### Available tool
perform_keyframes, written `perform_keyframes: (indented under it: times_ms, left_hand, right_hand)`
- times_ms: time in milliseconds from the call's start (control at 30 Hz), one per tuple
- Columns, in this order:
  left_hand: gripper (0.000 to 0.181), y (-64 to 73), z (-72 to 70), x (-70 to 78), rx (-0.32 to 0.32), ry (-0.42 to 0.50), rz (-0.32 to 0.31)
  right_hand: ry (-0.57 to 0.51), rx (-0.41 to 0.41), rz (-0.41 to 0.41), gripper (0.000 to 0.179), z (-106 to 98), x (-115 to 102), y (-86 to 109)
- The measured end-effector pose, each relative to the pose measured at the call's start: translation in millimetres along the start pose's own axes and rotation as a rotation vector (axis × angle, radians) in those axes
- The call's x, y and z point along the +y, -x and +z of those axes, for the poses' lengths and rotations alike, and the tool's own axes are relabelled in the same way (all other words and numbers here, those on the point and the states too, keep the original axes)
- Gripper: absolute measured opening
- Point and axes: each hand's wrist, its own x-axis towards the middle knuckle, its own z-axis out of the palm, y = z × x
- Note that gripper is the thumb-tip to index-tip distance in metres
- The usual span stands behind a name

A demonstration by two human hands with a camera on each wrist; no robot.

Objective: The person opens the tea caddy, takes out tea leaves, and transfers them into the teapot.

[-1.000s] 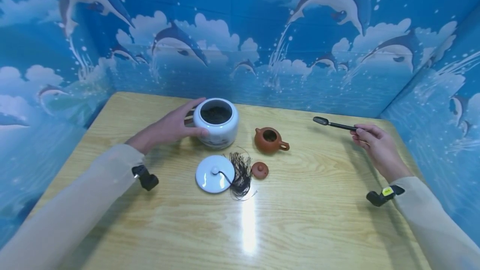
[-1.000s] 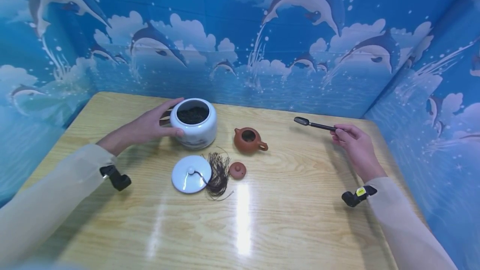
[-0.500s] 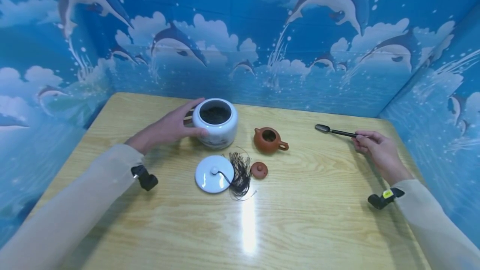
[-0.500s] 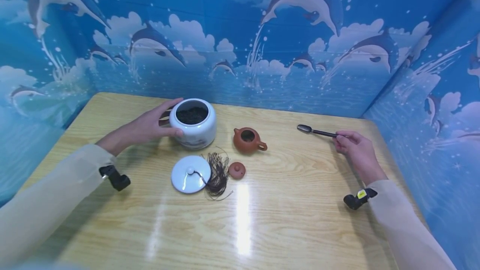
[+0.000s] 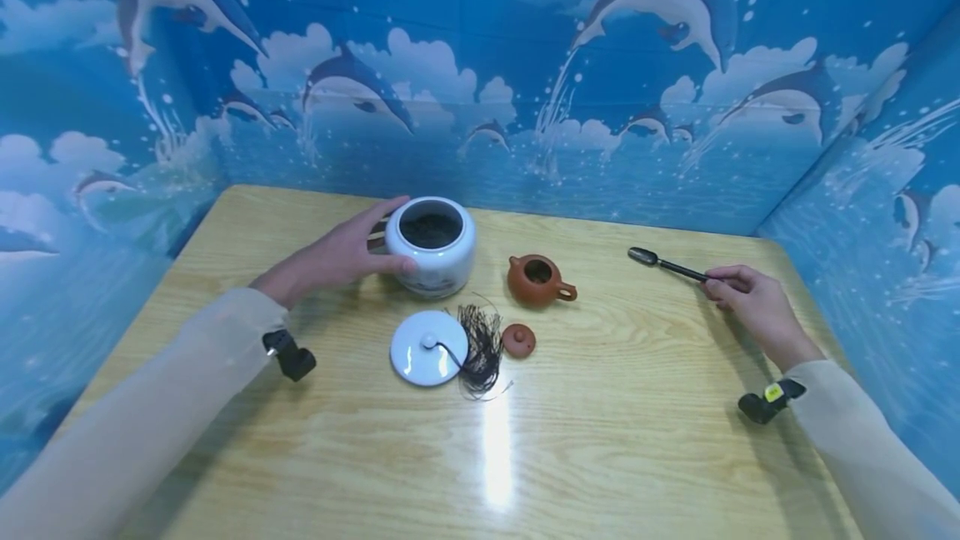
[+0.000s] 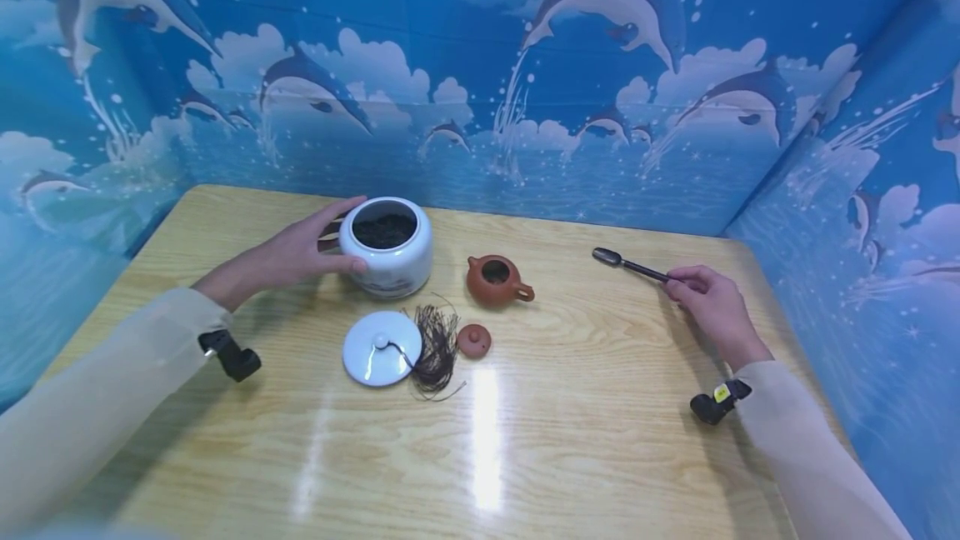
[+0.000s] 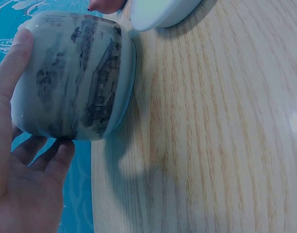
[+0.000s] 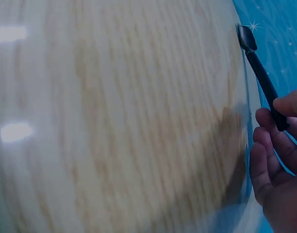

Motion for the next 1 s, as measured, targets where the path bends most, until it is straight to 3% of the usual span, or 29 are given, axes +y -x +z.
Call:
perform_keyframes:
  times_ms: [133,267,700,1000]
  left_hand:
    - [0.117,-0.7,0.4,-0.4,0.003,-0.007,0.003]
    - [0.116,-0.5,0.7,-0.8,0.005,-0.011,0.007]
    - [0.120,1.3,-0.2,4.1,0.000,-0.010,-0.017]
    - [0.117,1.0,-0.1,1.7,0.009,-0.009,0.019]
  right_hand:
    - [0.209,0.006,-0.038,0.051,1,0,3.5]
    - [0.306,-0.008,-0.056,0.049,3,-4,6.8]
    - [0.386,-0.027,-0.107,0.040,7,-7,9.2]
    - [0.397,-0.010,-0.117,0.037,10,-10,11.1]
